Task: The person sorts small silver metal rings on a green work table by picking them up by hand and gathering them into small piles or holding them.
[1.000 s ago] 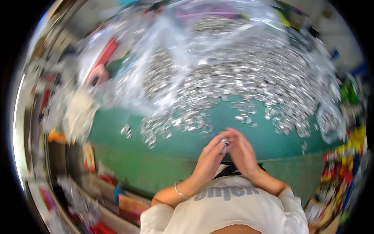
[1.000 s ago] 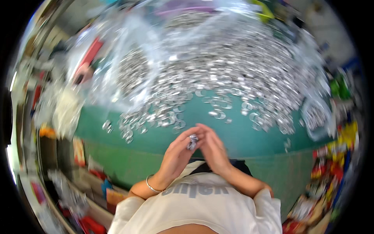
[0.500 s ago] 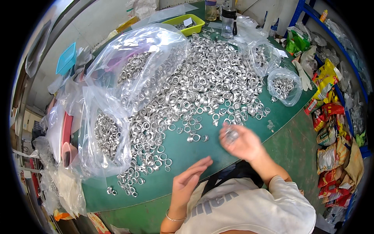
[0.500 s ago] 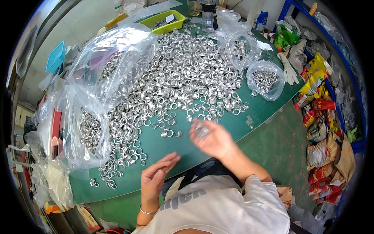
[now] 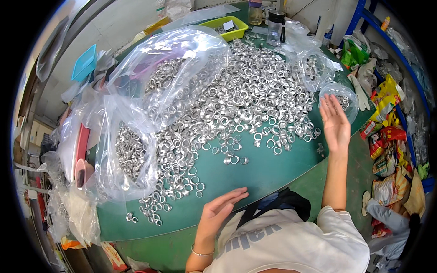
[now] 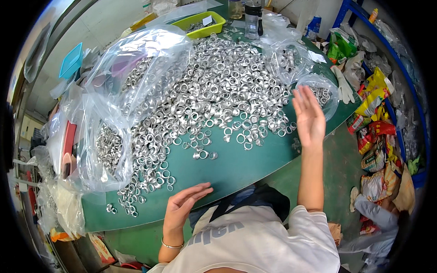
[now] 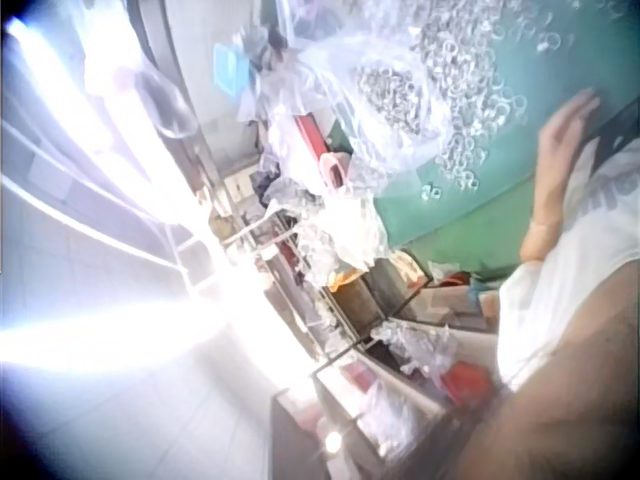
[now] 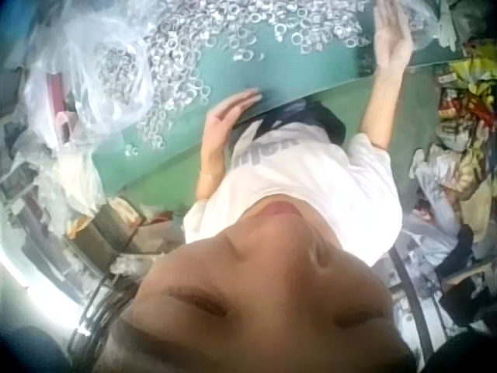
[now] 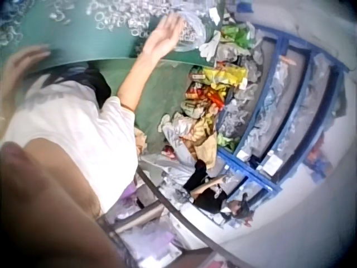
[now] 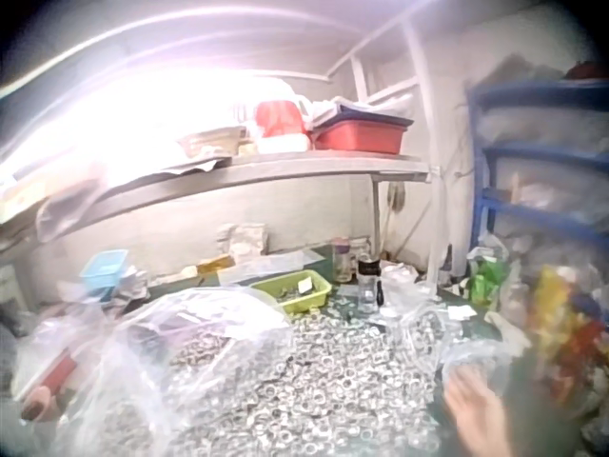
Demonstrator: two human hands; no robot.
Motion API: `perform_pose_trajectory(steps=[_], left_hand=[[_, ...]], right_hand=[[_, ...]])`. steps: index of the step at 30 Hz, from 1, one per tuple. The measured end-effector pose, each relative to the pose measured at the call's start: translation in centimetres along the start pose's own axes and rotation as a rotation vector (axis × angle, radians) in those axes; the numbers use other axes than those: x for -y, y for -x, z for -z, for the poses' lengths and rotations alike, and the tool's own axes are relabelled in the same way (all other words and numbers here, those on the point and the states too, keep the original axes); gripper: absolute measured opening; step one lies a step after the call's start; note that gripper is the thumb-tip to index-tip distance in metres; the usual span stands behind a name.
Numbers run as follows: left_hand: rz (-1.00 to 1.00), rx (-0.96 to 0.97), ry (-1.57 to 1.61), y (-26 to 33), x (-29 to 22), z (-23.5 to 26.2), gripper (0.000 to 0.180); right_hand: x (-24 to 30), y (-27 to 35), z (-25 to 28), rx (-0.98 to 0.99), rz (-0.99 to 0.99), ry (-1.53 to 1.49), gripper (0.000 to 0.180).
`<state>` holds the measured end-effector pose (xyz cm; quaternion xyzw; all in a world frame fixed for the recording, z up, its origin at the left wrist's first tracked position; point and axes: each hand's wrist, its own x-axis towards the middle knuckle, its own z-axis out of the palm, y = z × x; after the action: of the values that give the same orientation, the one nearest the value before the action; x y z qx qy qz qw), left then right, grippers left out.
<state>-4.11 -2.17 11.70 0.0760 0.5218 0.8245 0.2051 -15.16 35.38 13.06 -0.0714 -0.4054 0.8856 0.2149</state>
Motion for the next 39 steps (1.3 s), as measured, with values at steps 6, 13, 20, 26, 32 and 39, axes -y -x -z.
perform_pose_trajectory(steps=[6,13,20,26,32,39], left_hand=[[-0.097,-0.062,-0.679,-2.5,-0.6,0.5,0.036],[-0.212,0.045,-1.297,-8.0,0.7,0.4,0.058],[-0.164,0.061,-1.476,-9.9,2.2,0.3,0.063],[-0.2,-0.044,-1.339,-8.7,3.3,1.8,0.071],[-0.261,-0.03,-1.481,-8.7,2.1,0.0,0.083],[-0.302,0.031,-1.691,-10.7,3.2,-1.0,0.073]], right_hand=[[-4.2,2.5,-3.8,0.657,0.293,1.433,0.046],[-9.0,3.0,-0.3,0.12,0.326,1.88,0.066],[-12.3,8.3,-2.5,0.306,0.427,1.701,0.06],[-13.2,11.8,-6.2,0.659,0.35,1.486,0.051],[-11.9,10.8,-5.3,0.825,0.249,1.021,0.027],[-6.1,5.6,2.0,-0.1,0.499,1.776,0.05]])
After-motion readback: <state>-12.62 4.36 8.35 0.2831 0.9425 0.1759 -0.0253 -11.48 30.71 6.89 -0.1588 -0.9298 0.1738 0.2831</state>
